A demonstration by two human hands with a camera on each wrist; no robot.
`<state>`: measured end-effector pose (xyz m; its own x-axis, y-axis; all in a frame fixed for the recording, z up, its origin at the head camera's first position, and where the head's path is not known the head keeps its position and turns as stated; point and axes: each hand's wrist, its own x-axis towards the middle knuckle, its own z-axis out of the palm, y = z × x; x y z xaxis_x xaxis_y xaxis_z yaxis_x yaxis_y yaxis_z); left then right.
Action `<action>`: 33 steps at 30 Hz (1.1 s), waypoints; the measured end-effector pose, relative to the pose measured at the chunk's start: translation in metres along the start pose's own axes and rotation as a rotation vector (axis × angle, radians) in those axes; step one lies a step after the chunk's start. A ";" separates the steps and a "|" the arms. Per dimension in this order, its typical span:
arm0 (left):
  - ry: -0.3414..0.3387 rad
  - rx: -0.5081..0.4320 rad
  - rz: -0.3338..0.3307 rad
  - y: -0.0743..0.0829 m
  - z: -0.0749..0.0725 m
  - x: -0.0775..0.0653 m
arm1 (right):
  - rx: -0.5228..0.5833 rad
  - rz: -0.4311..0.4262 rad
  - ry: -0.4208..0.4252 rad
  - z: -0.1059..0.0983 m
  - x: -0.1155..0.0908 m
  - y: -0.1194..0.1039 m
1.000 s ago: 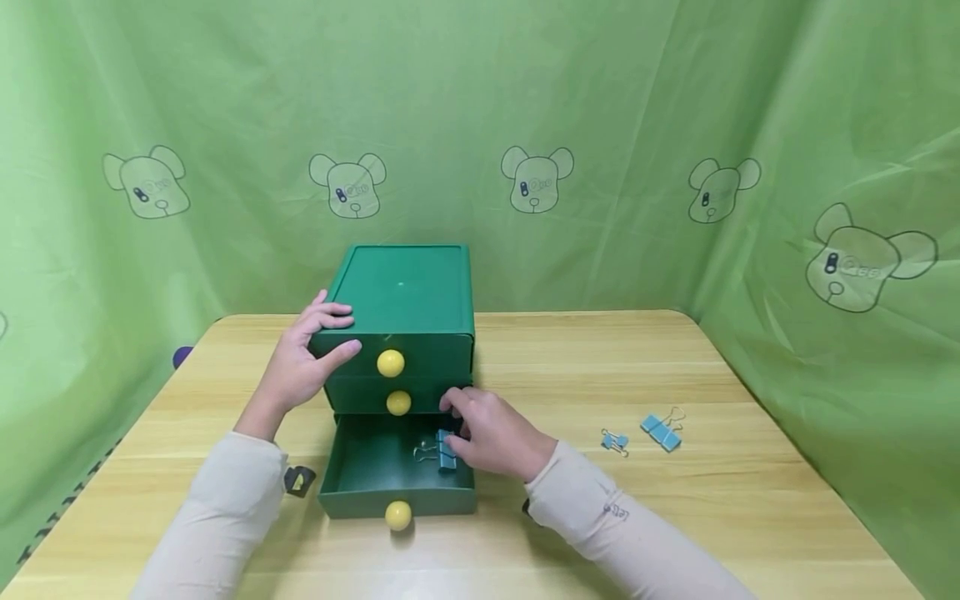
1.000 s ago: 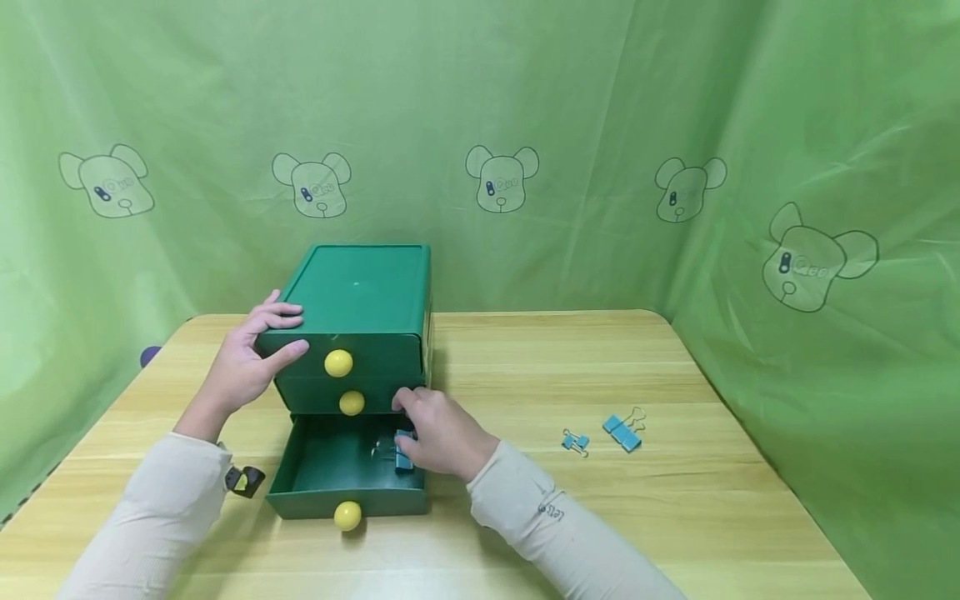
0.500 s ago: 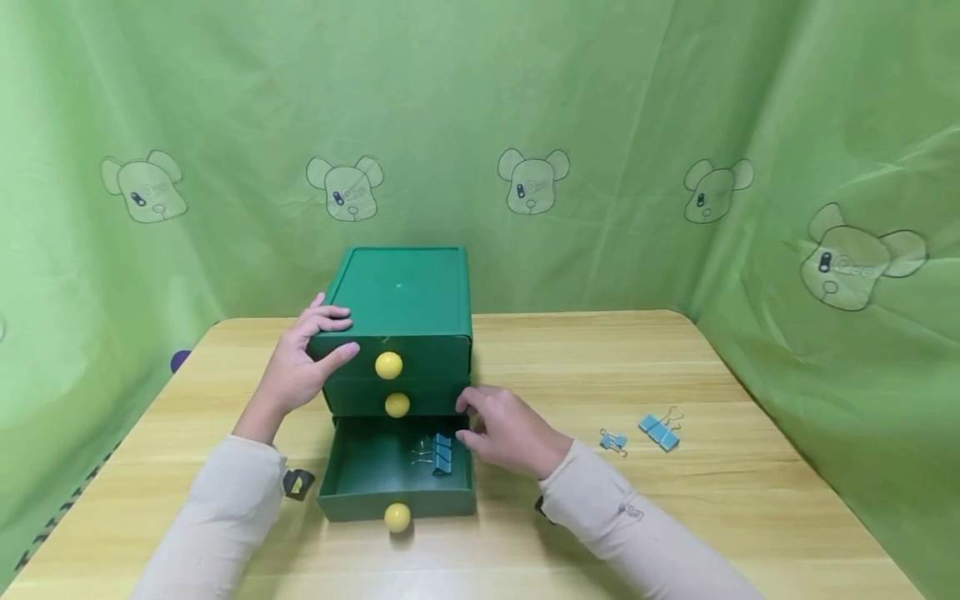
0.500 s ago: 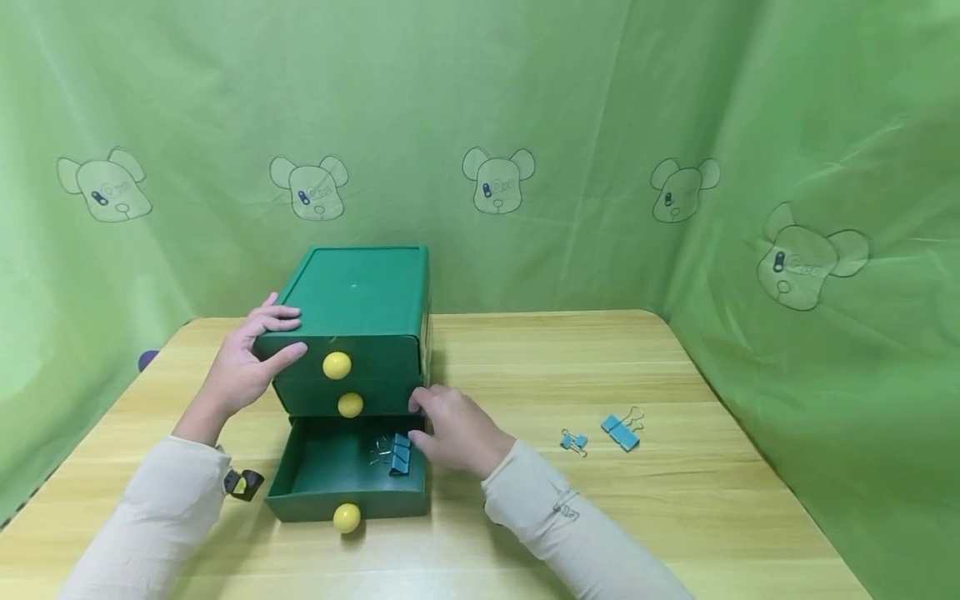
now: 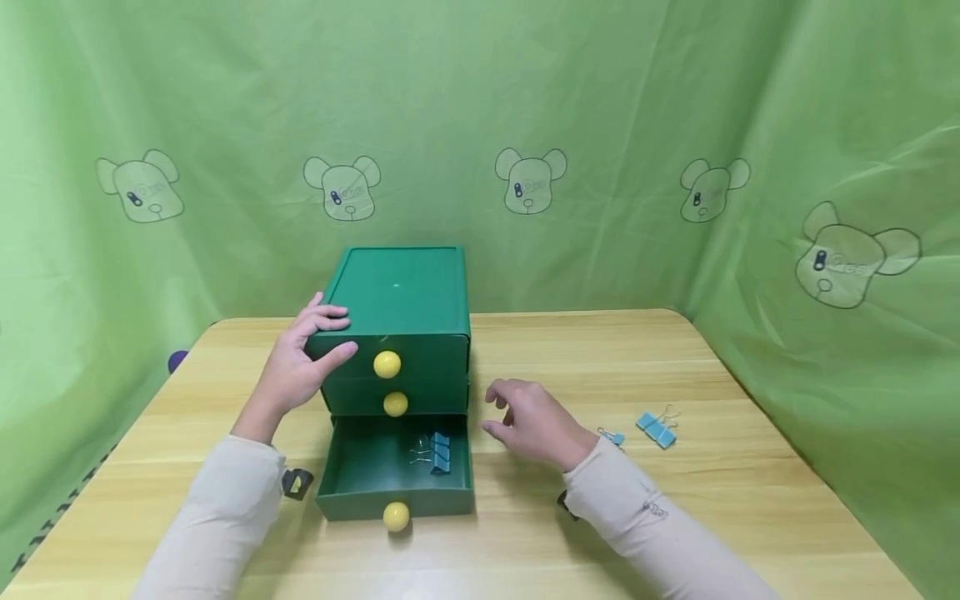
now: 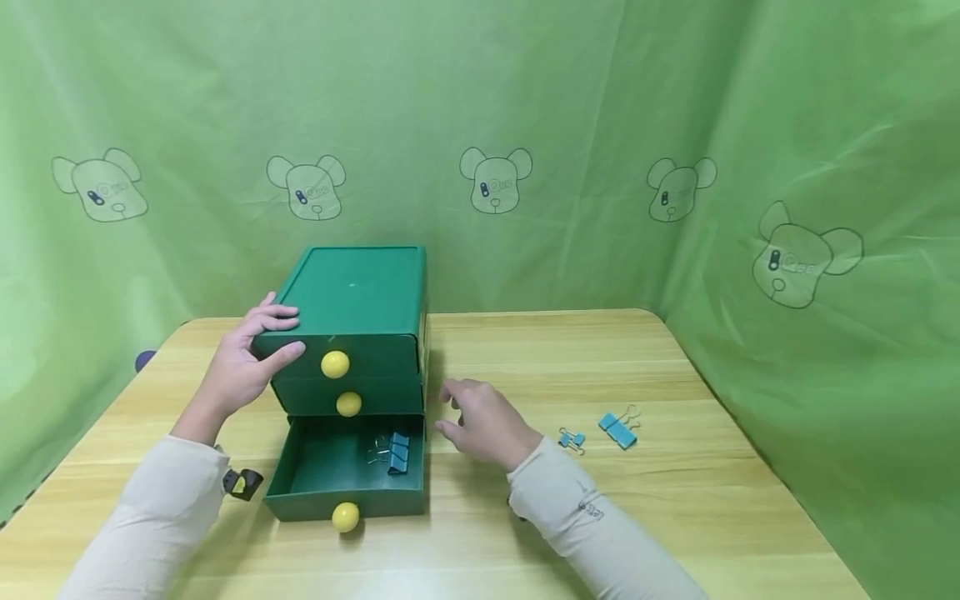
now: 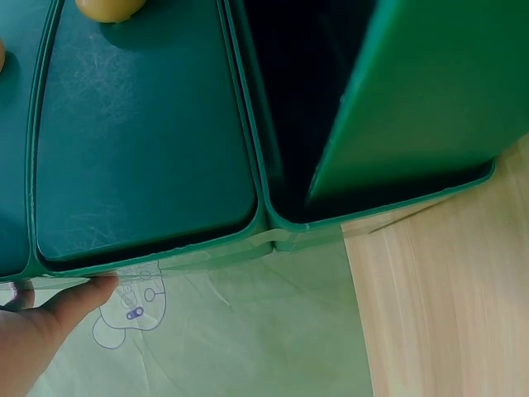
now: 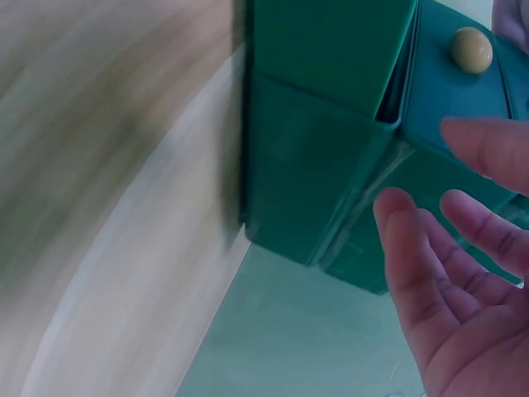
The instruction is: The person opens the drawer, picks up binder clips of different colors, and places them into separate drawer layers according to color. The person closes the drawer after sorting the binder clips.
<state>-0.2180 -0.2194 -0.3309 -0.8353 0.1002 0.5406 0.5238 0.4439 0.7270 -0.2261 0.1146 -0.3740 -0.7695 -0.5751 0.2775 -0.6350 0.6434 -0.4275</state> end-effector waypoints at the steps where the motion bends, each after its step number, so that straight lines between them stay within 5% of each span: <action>1: -0.001 0.002 0.000 0.000 0.000 0.000 | -0.003 0.007 0.002 -0.001 -0.001 0.002; 24: 0.000 0.000 0.000 0.000 0.000 -0.002 | -0.084 0.141 0.043 -0.011 -0.028 0.054; 33: 0.000 -0.003 0.001 0.000 -0.001 -0.001 | -0.079 0.275 -0.033 -0.021 -0.040 0.072</action>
<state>-0.2170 -0.2203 -0.3311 -0.8345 0.1008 0.5417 0.5255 0.4412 0.7274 -0.2422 0.1940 -0.3979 -0.9119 -0.3887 0.1315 -0.4068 0.8142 -0.4142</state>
